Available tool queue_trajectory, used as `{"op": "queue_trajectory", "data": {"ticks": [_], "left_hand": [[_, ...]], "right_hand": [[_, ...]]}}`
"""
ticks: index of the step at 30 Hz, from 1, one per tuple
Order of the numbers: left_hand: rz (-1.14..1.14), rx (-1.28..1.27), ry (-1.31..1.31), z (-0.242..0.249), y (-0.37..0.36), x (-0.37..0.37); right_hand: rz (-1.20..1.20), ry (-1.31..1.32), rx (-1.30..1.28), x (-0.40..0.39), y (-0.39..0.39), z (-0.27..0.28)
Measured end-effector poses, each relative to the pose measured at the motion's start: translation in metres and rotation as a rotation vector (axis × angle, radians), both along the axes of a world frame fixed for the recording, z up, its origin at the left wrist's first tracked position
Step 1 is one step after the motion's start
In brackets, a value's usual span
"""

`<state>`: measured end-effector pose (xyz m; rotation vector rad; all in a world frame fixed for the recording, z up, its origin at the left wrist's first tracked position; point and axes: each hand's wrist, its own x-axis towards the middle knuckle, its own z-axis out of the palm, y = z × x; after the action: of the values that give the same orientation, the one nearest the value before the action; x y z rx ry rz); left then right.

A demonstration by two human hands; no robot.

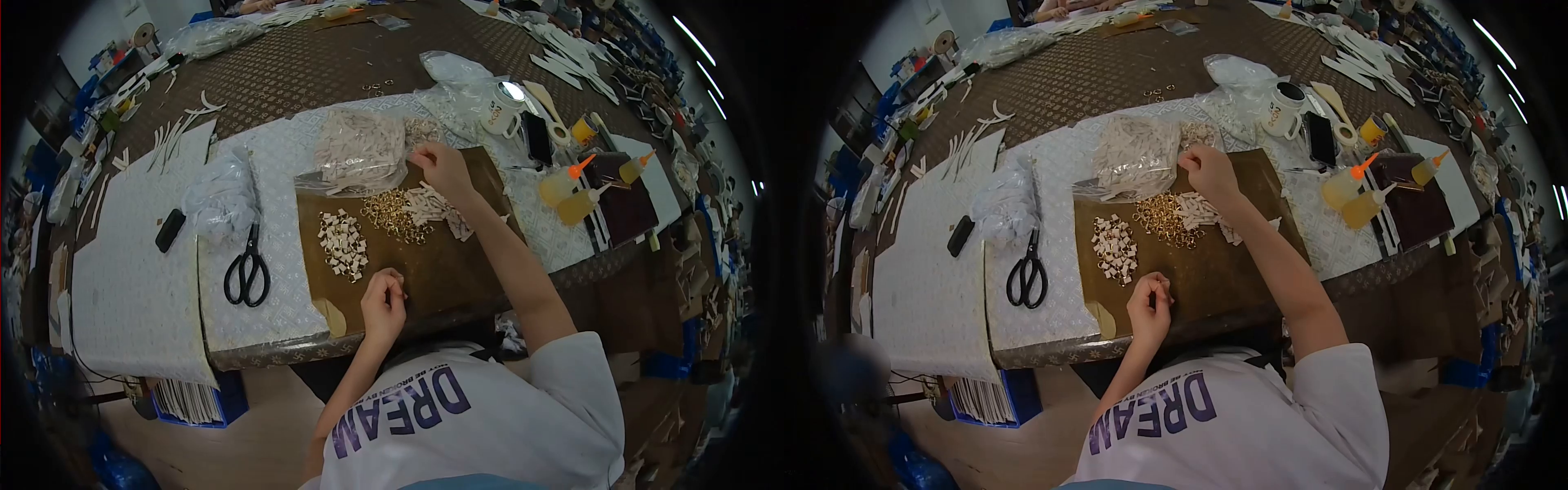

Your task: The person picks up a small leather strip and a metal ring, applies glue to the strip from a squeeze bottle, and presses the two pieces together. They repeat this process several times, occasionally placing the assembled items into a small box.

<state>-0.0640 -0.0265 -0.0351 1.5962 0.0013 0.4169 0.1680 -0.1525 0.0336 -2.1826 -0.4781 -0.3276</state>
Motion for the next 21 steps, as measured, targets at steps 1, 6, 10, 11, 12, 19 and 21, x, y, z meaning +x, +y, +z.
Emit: {"op": "queue_trajectory", "data": {"ticks": [1,6,10,11,12,19,21], "left_hand": [[-0.005,0.002,-0.001,0.0,0.0,0.0],[0.004,-0.002,0.009,0.0,-0.001,0.0],[0.004,0.0,-0.005,-0.004,0.0,0.0],[0.005,0.002,-0.003,-0.004,-0.001,0.0],[0.005,0.003,-0.002,-0.003,-0.001,-0.001],[0.018,0.025,-0.004,-0.003,-0.001,-0.001],[0.03,0.016,-0.001,-0.001,-0.002,-0.002]], "right_hand": [[0.008,-0.013,0.03,-0.004,-0.002,0.002],[0.03,0.021,0.045,-0.027,-0.007,0.011],[0.045,0.075,-0.03,-0.043,-0.013,0.012],[0.028,0.087,0.012,-0.043,-0.013,0.011],[0.011,0.099,0.055,-0.042,-0.012,0.008],[-0.011,0.224,0.449,0.002,0.005,-0.009],[0.031,0.256,0.497,0.014,0.009,-0.013]]}}
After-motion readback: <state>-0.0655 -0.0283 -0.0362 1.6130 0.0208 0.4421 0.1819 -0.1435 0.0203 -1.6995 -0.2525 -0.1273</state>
